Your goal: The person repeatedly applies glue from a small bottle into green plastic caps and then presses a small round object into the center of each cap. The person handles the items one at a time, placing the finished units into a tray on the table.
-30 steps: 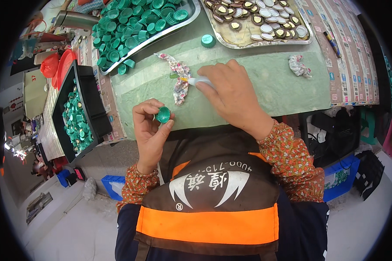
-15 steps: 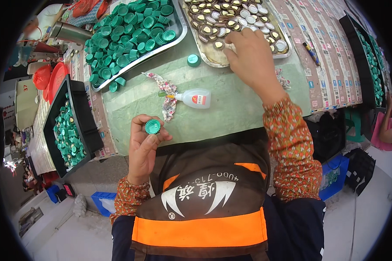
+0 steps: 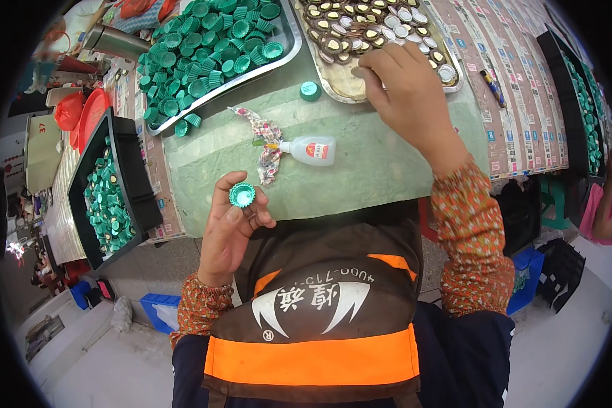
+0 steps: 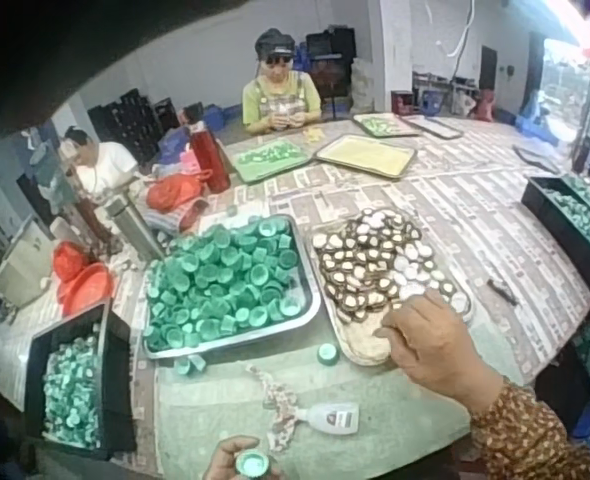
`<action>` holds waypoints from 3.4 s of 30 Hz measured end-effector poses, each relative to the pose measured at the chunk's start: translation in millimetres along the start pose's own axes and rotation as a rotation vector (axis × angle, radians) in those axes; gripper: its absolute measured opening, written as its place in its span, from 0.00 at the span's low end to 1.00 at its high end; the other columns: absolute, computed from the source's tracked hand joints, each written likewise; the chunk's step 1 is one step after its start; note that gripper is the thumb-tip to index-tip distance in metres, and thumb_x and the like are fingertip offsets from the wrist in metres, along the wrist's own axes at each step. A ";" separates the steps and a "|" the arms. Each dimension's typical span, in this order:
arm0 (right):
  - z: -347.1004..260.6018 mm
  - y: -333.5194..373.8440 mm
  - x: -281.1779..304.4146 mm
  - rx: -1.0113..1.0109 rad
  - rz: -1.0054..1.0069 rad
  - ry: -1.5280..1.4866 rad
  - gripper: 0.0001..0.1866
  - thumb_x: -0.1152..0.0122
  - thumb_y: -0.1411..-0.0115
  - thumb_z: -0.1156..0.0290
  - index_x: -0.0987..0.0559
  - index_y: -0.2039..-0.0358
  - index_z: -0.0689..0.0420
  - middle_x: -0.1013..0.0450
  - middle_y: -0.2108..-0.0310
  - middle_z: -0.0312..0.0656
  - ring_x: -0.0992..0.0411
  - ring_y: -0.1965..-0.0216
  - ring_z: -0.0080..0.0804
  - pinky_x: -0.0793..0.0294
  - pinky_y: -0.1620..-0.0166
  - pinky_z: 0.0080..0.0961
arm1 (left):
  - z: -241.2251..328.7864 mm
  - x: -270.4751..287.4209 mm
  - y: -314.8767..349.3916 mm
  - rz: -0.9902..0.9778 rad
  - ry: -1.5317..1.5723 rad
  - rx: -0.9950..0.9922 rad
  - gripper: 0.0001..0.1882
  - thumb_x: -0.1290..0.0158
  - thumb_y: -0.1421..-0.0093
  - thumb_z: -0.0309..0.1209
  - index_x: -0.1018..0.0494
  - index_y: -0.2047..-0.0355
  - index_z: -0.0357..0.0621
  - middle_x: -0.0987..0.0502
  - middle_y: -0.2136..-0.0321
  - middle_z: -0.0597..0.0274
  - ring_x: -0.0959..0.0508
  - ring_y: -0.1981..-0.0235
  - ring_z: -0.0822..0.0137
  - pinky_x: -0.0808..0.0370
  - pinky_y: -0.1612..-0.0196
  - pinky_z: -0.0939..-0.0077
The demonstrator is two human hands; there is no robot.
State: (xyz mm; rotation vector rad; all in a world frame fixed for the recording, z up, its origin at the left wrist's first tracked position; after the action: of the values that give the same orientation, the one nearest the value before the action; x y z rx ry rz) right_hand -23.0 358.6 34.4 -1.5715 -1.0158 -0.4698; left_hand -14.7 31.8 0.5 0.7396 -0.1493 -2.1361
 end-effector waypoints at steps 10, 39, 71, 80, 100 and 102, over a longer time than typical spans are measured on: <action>-22.7 68.4 15.8 0.198 -0.253 -0.075 0.16 0.35 0.51 0.81 0.21 0.60 0.56 0.23 0.63 0.39 0.24 0.60 0.42 0.25 0.59 0.37 | -3.4 -5.4 -5.2 -0.075 0.035 0.085 0.34 0.47 0.31 0.37 0.45 0.29 0.43 0.27 0.58 0.60 0.24 0.59 0.69 0.21 0.49 0.65; -118.2 44.1 12.1 -0.081 -0.271 -0.540 0.20 0.33 0.47 0.79 0.25 0.53 0.60 0.27 0.59 0.47 0.28 0.57 0.50 0.28 0.52 0.41 | -19.1 -5.6 -5.8 -0.077 0.443 0.230 0.31 0.48 0.29 0.38 0.43 0.30 0.43 0.25 0.49 0.50 0.20 0.58 0.65 0.17 0.52 0.68; -147.2 45.5 -9.1 -0.026 -0.306 -0.560 0.17 0.36 0.50 0.76 0.25 0.58 0.61 0.31 0.64 0.45 0.31 0.60 0.45 0.29 0.56 0.36 | -31.9 -9.4 -3.4 -0.035 0.285 0.231 0.31 0.47 0.29 0.44 0.39 0.35 0.36 0.24 0.54 0.58 0.20 0.58 0.69 0.16 0.56 0.73; -144.4 49.6 -14.1 0.012 -0.330 -0.565 0.21 0.34 0.47 0.77 0.24 0.51 0.63 0.30 0.63 0.46 0.30 0.59 0.45 0.27 0.55 0.37 | -24.0 -12.0 1.0 0.026 -0.073 0.120 0.22 0.51 0.27 0.33 0.36 0.36 0.38 0.24 0.53 0.58 0.20 0.57 0.71 0.18 0.52 0.73; -151.4 77.9 -39.4 -0.699 -0.387 -1.140 0.08 0.38 0.40 0.76 0.27 0.62 0.60 0.34 0.80 0.29 0.39 0.79 0.11 0.40 0.77 0.18 | -17.9 -30.3 5.0 0.102 -0.162 -0.056 0.15 0.54 0.32 0.19 0.41 0.48 0.39 0.25 0.58 0.55 0.22 0.65 0.75 0.19 0.62 0.79; -154.7 80.2 -41.9 -0.778 -0.395 -1.239 0.06 0.39 0.40 0.76 0.27 0.64 0.60 0.35 0.81 0.27 0.41 0.80 0.10 0.42 0.78 0.17 | -19.5 -29.4 8.0 0.102 -0.177 -0.052 0.14 0.53 0.33 0.19 0.41 0.48 0.39 0.25 0.59 0.55 0.22 0.68 0.76 0.20 0.65 0.79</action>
State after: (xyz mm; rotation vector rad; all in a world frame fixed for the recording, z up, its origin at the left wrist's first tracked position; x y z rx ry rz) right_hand 53.7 201.0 -2.9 -2.4276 -2.2992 -0.0805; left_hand 15.3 52.0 0.7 0.5021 -0.2197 -2.0978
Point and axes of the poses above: each hand's wrist, its own y-axis away from the middle knuckle, its own x-axis out of the back of the hand, z = x × y, the point moved 4 cm from there along -y, towards the middle knuckle
